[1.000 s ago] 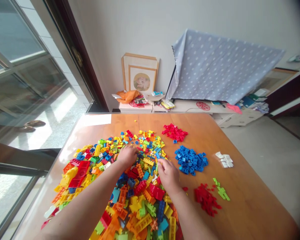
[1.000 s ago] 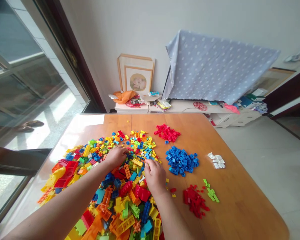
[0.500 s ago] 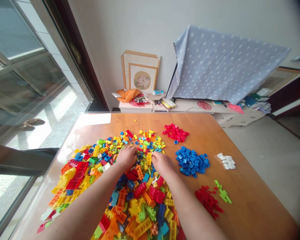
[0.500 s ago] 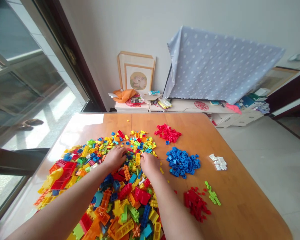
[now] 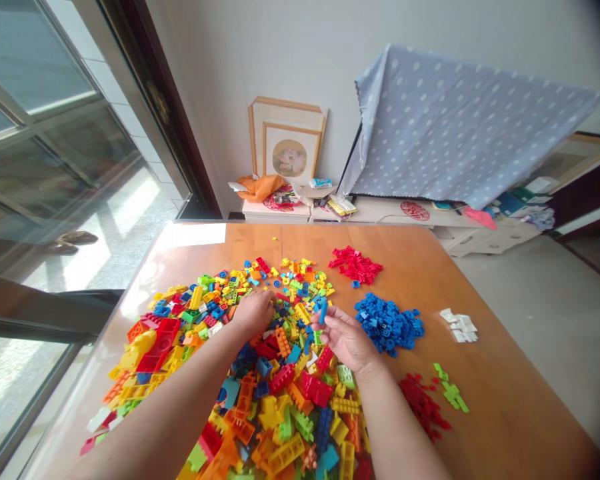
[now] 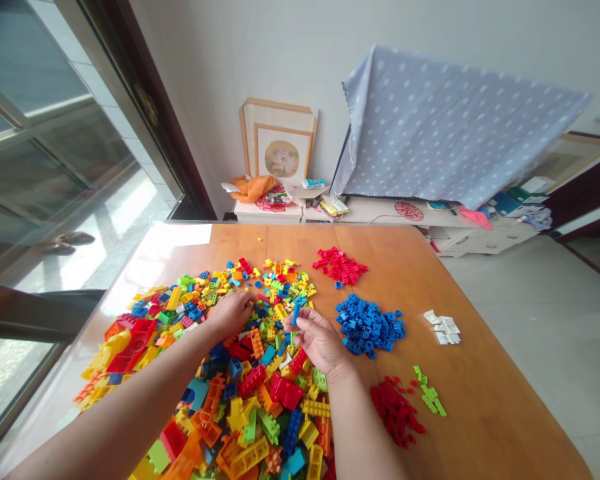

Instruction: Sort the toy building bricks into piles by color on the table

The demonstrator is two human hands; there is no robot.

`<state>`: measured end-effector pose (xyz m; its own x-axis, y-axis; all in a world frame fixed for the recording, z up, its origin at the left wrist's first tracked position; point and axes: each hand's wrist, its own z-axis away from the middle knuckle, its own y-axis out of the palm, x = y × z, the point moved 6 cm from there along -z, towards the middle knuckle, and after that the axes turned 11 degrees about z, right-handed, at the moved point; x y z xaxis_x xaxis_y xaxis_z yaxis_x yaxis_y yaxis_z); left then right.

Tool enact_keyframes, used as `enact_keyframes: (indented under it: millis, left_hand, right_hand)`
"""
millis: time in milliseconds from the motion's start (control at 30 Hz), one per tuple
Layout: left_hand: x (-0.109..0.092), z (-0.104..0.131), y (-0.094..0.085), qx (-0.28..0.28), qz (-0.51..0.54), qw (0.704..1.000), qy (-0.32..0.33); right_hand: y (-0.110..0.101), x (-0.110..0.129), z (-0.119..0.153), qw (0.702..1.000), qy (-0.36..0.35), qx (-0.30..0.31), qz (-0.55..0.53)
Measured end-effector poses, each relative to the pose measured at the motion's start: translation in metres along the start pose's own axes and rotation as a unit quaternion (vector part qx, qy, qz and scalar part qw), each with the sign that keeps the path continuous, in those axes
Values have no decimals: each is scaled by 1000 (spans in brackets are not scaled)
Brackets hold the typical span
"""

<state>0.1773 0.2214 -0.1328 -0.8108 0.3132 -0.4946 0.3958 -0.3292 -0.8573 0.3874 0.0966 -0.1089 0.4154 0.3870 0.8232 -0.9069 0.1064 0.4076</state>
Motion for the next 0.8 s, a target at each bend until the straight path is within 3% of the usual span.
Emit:
enact_keyframes:
  millis: [100, 267, 467, 567, 700, 800]
  left_hand:
    - [6, -2, -6, 1, 12, 1000, -3]
    - [9, -3, -14, 1, 21, 1000, 0]
    - [16, -6, -22, -27, 6, 999, -22]
    - [23, -10, -27, -45, -5, 998, -33]
    - [26, -12, -29, -40, -23, 998, -36]
    - [26, -9, -28, -25, -37, 998, -32]
  right_hand:
    - [-3, 5, 6, 999, -16, 27, -33]
    - [-8, 11, -5, 999, -42, -5, -23]
    - [11, 21, -16, 997, -38, 52, -30]
    - [17, 27, -27, 998, -42, 31, -30]
    - [17, 22, -52, 996, -36, -35, 80]
    - [16, 12, -71, 975, -32, -67, 211]
